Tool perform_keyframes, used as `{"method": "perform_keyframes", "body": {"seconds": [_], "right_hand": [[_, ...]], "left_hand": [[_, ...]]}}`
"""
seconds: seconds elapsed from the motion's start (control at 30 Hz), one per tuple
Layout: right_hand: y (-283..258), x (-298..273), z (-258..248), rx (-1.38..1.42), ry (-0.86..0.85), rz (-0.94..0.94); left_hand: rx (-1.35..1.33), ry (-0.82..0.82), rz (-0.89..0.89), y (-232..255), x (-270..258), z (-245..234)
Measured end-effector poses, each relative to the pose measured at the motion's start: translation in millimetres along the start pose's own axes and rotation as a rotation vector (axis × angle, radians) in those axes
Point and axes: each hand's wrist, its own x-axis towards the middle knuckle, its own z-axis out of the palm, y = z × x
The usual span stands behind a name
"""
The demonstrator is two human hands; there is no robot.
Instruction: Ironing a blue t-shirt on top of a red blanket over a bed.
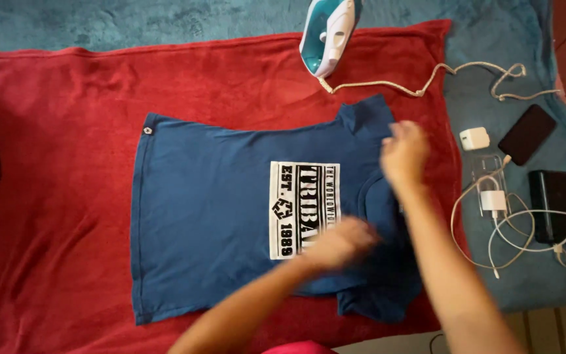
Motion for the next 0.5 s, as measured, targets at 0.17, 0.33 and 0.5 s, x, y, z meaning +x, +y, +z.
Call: {"method": "perform_keyframes", "body": {"seconds": [0.17, 0.33, 0.5], "right_hand": [[-161.8, -41.6, 50.9, 0.126, -0.022, -0.417], [-265.6, -61.6, 86.1, 0.275, -0.201, -0.512], [-217.3, -25.5, 106.3, 0.066, -0.063, -0.393]], "left_hand": [[0.392, 0.032, -0.678, -69.0, -81.6, -159.6], [0.62, 0.221, -0.669, -114.9, -143.6, -238.3], [0.785, 0.081, -0.823, -160.6, -178.9, -283.8]]}}
